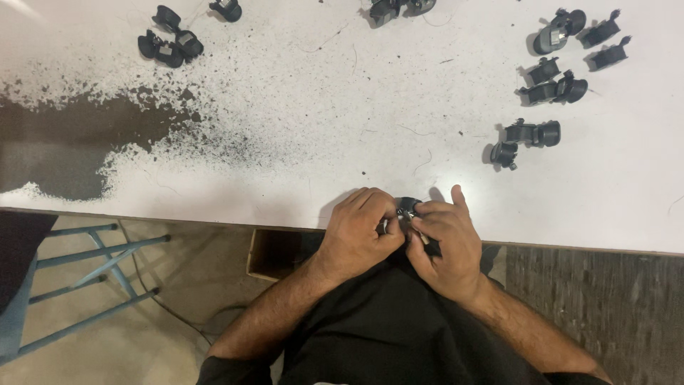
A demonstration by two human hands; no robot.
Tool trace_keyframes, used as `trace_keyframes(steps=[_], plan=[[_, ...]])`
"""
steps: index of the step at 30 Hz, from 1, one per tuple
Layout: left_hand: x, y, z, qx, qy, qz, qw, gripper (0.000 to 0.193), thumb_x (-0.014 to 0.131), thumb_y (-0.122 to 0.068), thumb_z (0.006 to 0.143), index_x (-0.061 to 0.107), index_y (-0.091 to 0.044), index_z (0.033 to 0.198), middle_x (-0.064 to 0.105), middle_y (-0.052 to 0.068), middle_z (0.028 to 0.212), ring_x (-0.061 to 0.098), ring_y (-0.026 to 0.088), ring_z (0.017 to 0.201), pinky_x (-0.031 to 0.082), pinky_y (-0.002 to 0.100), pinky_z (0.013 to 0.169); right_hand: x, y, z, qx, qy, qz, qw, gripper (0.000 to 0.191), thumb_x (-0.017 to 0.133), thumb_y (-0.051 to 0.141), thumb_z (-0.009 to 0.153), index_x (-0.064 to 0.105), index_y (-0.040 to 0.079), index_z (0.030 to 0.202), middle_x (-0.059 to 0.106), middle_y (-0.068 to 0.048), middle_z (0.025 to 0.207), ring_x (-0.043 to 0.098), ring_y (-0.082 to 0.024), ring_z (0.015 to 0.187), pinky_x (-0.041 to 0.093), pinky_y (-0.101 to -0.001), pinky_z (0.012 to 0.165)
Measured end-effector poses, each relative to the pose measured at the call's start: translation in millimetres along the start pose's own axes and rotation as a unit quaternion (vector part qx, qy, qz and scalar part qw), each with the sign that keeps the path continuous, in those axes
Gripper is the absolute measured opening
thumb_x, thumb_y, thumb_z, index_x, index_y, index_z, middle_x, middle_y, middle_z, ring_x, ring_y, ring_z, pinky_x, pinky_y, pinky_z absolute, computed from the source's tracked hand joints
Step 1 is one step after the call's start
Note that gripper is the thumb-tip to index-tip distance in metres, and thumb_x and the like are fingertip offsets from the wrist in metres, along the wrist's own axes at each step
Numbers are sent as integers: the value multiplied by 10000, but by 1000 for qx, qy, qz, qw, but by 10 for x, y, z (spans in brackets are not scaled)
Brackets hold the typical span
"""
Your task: The person sits at a white workbench covered with small black plastic parts and assembles them one at a time, fitting pieces together by hand and setting finished assemblies aside. Later the person works on larger assemblies with metal hubs, pressing parts into place and arranging completed units on the bench.
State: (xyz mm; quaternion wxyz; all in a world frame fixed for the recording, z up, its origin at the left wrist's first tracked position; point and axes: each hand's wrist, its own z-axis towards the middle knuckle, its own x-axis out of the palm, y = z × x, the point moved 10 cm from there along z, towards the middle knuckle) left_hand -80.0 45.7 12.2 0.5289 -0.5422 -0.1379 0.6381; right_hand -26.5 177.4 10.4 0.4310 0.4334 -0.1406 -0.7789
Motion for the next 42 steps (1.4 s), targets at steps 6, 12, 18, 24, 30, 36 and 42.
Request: trace_keyframes(steps=[6,12,18,24,30,36,42], plan=[[34,40,-36,1,8,-6,1000,170,699,16,809,555,-55,865,629,79,830,647,250,776,548,398,707,23,-2,-18,-5,10,-12,1000,313,779,-52,799,615,32,1052,690,-116,971,701,-294,1105,304,-601,1258],[158,-71,69,24,50,-99,994,145,700,-21,858,571,-63,912,690,73,1029,692,228,884,580,371,785,-120,-110,21,16,14,-46,999,328,779,-48,784,615,31,1058,682,-138,1006,690,-304,1106,329,-610,1249],[391,-119,240,-72,134,-138,979,93,700,-74,897,616,-75,937,687,81,1333,693,232,1025,574,367,834,-634,-340,98,56,-13,-162,985,372,777,-77,847,601,18,1161,682,-140,1121,686,-314,1129,339,-612,1279],[-443,69,211,46,-23,28,998,133,755,-29,885,645,-82,940,695,106,1287,654,254,1267,516,413,1102,-482,-516,477,-92,87,-263,957,297,795,18,924,588,48,1134,646,-153,1168,593,-316,1261,243,-613,1272],[-1679,416,-124,38,-160,270,949,196,751,31,904,631,-64,1027,610,115,1338,557,303,1346,504,506,1212,-498,-1944,1240,-100,165,-424,885,202,710,101,1054,532,40,1126,594,-139,1412,446,-317,1514,186,-580,1313],[-2593,1043,-155,-134,-157,391,897,408,806,-274,960,657,13,1208,594,182,1422,567,379,1336,478,543,1135,-786,-2228,1839,-128,70,-432,890,162,641,6,1042,530,16,1159,576,-189,1384,508,-358,1457,257,-564,1287],[-3061,2001,1177,-120,-114,211,963,920,562,-699,1035,401,21,1584,385,287,1615,462,422,1468,419,547,1195,355,-868,1546,-83,147,-35,985,57,549,49,1051,523,0,1036,583,-279,1162,589,-418,1125,439,-622,1193]])
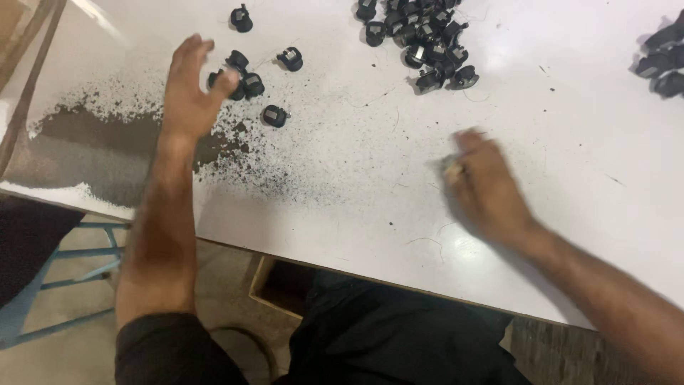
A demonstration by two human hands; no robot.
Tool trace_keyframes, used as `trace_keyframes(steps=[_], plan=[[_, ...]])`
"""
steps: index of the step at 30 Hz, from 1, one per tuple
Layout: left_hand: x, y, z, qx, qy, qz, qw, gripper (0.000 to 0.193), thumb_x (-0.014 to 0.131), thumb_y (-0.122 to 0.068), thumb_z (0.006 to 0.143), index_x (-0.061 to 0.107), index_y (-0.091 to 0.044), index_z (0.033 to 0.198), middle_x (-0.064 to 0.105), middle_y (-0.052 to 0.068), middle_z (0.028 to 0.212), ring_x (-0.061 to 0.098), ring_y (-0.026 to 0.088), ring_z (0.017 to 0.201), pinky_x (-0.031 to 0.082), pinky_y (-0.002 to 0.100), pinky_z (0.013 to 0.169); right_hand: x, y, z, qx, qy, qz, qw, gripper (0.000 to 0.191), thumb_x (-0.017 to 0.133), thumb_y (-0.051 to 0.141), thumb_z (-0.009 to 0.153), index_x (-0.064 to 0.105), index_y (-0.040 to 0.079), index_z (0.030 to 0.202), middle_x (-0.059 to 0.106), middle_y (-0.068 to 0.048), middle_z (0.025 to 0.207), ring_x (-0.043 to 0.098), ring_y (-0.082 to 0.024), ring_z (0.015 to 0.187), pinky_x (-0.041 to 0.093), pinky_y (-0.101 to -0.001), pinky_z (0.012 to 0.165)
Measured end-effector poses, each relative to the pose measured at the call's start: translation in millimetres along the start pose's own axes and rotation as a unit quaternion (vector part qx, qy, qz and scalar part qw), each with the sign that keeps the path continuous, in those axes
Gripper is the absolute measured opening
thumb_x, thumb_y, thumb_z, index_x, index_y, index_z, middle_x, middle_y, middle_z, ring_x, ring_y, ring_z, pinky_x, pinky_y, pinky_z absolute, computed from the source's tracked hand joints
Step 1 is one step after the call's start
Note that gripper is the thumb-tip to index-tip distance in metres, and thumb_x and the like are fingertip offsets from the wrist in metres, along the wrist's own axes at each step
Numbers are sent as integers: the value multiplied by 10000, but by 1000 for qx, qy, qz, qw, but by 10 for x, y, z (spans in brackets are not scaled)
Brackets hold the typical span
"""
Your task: The person sits at a white workbench covered with small black plastic parts and assembles them one at a time, fitting pieces together by hand and setting finished assemblies aside. Later the person works on larger assemblies with metal hubs, pressing parts into place and arranging completed units on the bench.
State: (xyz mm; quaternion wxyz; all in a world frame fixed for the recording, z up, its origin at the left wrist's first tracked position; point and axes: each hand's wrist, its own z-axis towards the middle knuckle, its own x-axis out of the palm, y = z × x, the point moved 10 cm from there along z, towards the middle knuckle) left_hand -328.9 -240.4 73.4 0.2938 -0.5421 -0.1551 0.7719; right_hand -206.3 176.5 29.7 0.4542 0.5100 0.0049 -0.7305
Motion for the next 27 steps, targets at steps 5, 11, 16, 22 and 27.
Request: trace_keyframes(steps=[5,11,16,22,27], plan=[[298,64,814,-56,52,-154,985,801,523,-712,991,549,-96,1500,483,182,1617,418,390,1520,313,569,1253,620,1359,-290,-69,214,235,946,123,498,205,1099,525,92,1060,599,-226,1402,490,-424,1456,290,-599,1198],[996,-245,595,-15,232,-148,961,802,451,-817,878,668,-220,1367,454,132,1638,280,390,1555,159,612,1232,418,964,-446,124,222,301,919,142,480,234,1043,500,107,1104,537,-189,1479,425,-387,1483,394,-533,1111],[1501,-868,-149,79,231,13,970,594,598,-624,937,678,-195,1341,452,140,1587,363,392,1448,200,603,1210,241,670,-705,241,109,300,916,86,529,152,998,499,102,1062,619,-159,1398,468,-378,1469,396,-547,1157],[1519,-2113,-688,199,87,-40,975,476,639,-429,1018,670,-70,1328,472,275,1473,384,413,1377,270,607,1114,120,1039,-886,128,8,163,978,119,617,116,960,513,75,998,652,-163,1335,538,-348,1397,362,-548,1199],[1105,-2075,-1121,8,131,47,990,373,623,-436,1036,681,-103,1194,705,61,1086,693,193,993,533,444,927,-332,631,-1377,228,-121,107,960,100,647,98,974,592,73,1054,695,-124,1174,685,-266,1199,450,-516,1231]])
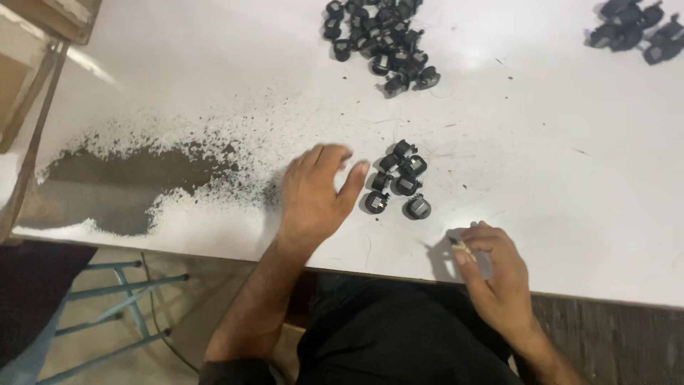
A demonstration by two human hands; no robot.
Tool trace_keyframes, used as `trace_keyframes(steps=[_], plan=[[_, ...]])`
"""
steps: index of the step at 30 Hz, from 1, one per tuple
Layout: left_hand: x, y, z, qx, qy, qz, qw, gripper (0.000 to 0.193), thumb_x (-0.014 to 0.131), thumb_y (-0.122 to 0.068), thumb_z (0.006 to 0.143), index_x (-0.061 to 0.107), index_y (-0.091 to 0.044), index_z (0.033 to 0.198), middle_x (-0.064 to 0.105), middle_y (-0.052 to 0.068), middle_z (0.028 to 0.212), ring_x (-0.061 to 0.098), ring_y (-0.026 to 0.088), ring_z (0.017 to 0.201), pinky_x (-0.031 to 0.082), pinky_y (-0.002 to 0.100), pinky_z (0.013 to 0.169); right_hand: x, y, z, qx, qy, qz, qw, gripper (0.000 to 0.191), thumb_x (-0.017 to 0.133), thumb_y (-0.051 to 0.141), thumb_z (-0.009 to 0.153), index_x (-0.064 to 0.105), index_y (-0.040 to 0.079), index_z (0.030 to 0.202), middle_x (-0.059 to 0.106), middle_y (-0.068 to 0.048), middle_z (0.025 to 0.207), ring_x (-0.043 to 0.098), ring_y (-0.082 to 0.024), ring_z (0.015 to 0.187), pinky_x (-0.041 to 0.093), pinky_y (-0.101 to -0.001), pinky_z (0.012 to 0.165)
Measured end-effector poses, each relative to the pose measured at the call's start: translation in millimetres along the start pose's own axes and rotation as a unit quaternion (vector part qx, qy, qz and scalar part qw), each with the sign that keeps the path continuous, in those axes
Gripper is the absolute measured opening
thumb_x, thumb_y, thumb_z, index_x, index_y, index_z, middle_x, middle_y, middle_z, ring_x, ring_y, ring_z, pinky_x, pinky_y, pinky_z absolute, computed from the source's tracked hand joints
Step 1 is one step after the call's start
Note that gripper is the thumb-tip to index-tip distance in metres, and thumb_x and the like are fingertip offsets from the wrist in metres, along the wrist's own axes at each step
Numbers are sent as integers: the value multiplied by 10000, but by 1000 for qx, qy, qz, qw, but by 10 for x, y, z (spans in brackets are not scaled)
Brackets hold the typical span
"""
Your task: The person sits at a white workbench covered with small black plastic parts and assembles them one at a time, fitting pieces together by hand and setting finished assemblies aside. Later the person works on larger assemblies with metal hubs, pressing parts into place and arranging completed units on the bench.
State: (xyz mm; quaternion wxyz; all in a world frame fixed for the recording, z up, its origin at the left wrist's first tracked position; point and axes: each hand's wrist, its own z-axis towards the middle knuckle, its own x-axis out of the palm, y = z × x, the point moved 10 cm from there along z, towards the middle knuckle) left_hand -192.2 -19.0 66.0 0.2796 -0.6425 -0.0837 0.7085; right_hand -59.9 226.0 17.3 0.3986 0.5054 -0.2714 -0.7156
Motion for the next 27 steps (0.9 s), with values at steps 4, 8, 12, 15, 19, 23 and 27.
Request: trace_keyframes(steps=[4,8,12,15,19,23,27], plan=[[374,-236,-376,-20,92,68,993,569,743,-519,876,643,-38,1163,689,131,960,675,269,860,551,442,749,-185,-286,-241,52,-51,54,996,166,675,90,963,575,46,1089,687,-133,1110,690,-239,1079,477,-500,1158],[378,-576,-392,118,-29,32,992,490,786,-392,803,640,-27,1096,691,129,862,686,275,761,562,426,660,-214,-134,-272,-23,-58,33,997,209,679,75,956,600,69,1149,647,-84,1121,659,-198,1110,458,-528,1189],[814,-488,-597,-1,119,-205,971,432,722,-364,900,596,-33,1146,704,61,794,724,193,628,591,345,533,75,136,-274,-77,74,-174,979,336,767,45,712,736,150,1030,658,-28,1032,607,-248,1165,240,-666,1218],[947,-671,-773,-4,112,-267,957,433,684,-354,971,551,-5,1189,661,112,706,678,241,594,517,351,512,84,283,-239,-86,16,-174,981,528,857,237,714,701,31,1175,594,-121,1111,507,-340,1206,147,-696,1156],[828,-864,-855,66,37,-214,974,391,699,-376,995,605,-8,1090,699,107,753,715,242,658,550,358,570,101,268,-177,-72,-5,-194,978,426,836,219,728,715,75,1111,613,-80,1112,516,-314,1265,137,-688,1204],[736,-864,-862,82,5,-170,982,345,712,-368,967,667,-26,960,718,107,765,714,246,649,552,365,562,150,275,-136,-72,11,-199,977,383,814,199,757,718,83,1110,599,-83,1097,509,-309,1275,145,-688,1220],[855,-798,-856,50,53,-89,993,331,742,-351,944,690,-27,900,701,109,703,693,260,604,540,402,538,203,319,-103,-71,28,-200,977,411,813,193,738,707,73,1117,593,-89,1089,503,-319,1274,135,-707,1209]])
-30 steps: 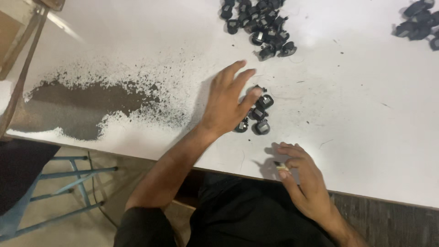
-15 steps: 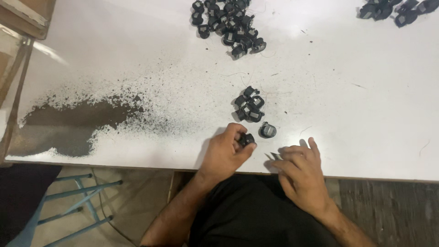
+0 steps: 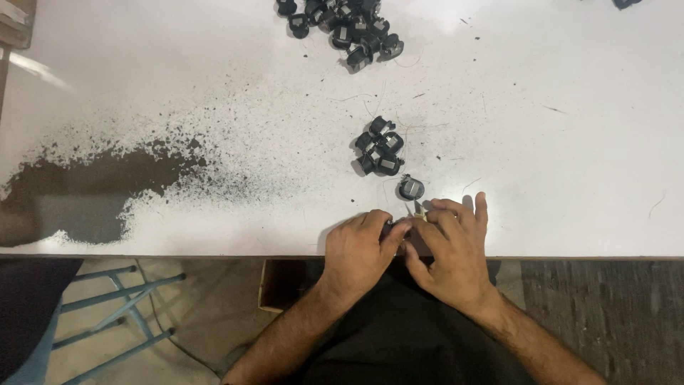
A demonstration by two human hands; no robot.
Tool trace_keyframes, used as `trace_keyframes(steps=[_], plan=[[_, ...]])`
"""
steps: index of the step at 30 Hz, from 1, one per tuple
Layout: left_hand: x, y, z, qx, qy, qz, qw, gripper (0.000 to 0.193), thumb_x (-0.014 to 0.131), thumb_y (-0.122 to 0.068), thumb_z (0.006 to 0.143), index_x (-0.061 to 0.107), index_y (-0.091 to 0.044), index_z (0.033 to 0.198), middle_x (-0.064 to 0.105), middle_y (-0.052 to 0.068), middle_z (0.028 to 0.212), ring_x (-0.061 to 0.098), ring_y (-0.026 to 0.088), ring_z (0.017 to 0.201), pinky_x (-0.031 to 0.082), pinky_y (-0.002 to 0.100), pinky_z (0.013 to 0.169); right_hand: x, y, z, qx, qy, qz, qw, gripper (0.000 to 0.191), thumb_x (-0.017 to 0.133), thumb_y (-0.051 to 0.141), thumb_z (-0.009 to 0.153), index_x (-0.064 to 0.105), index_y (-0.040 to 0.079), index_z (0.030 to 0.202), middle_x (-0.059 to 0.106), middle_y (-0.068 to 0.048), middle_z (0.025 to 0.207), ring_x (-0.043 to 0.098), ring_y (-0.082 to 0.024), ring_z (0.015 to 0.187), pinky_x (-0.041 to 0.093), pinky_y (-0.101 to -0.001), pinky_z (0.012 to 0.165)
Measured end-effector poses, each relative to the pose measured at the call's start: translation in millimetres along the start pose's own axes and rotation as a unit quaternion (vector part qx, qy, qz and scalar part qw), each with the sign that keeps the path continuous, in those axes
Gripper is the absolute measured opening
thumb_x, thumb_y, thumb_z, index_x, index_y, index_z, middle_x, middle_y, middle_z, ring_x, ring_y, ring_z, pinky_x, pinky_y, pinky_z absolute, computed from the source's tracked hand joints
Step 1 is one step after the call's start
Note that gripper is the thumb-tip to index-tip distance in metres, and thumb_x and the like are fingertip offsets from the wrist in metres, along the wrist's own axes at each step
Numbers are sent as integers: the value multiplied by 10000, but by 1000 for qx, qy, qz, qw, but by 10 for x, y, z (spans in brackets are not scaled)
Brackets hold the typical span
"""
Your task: The person sits at a white workbench covered with small black plastic parts and assembles them one at a time, fitting pieces together by hand and setting finished assemblies aside. Later the person works on larger assemblies with metal hubs, pressing parts into place and arranging completed units on the bench.
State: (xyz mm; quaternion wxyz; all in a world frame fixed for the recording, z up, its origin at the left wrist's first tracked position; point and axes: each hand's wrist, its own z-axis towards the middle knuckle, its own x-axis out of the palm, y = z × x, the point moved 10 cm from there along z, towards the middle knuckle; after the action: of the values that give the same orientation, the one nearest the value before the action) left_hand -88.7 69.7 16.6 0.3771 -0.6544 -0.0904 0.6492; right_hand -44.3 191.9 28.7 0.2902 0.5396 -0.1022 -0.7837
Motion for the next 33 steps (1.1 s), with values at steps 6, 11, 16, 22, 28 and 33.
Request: trace_keyframes(steps=[6,11,16,22,28,33], plan=[[-400,-46,-89,77,-84,-15,993,266,711,-220,958,672,-10,1116,715,137,994,693,274,896,563,408,749,12,27,39,3,-16,-8,1000,556,873,346,715,695,66,1162,577,-123,1115,494,-341,1241,151,-740,1144],[-275,-374,-178,276,-59,139,949,314,703,-197,930,697,-95,1227,535,150,1424,472,331,1370,433,510,1096,66,-2,32,-4,-5,-28,1000,456,863,292,741,713,80,1115,586,-95,1116,519,-321,1229,164,-734,1182],[-166,-304,-233,297,-70,135,943,150,730,-175,995,706,-94,1118,545,97,1478,465,294,1435,416,488,1176,18,-67,4,11,-28,-32,999,419,872,283,740,735,82,1081,590,-102,1100,517,-325,1188,183,-712,1197],[-112,-107,-303,233,-104,91,963,153,784,-168,966,712,-112,1089,547,83,1437,481,265,1391,389,489,1187,-52,-79,-153,-19,-81,8,997,378,870,191,761,737,84,1098,579,-82,1010,577,-317,1157,163,-681,1223],[-62,-26,-333,205,-108,48,972,201,801,-171,929,725,-132,1111,546,79,1425,490,259,1371,378,498,1185,68,-29,-331,-80,-100,112,985,306,782,20,835,583,26,1068,685,-74,1011,647,-285,1164,122,-653,1281],[-82,-3,-325,195,-122,9,973,201,806,-159,930,713,-141,1107,548,61,1426,501,243,1371,378,499,1189,147,-77,-309,-59,-93,93,989,283,781,14,799,601,55,1013,691,-97,979,660,-283,1128,173,-632,1279]])
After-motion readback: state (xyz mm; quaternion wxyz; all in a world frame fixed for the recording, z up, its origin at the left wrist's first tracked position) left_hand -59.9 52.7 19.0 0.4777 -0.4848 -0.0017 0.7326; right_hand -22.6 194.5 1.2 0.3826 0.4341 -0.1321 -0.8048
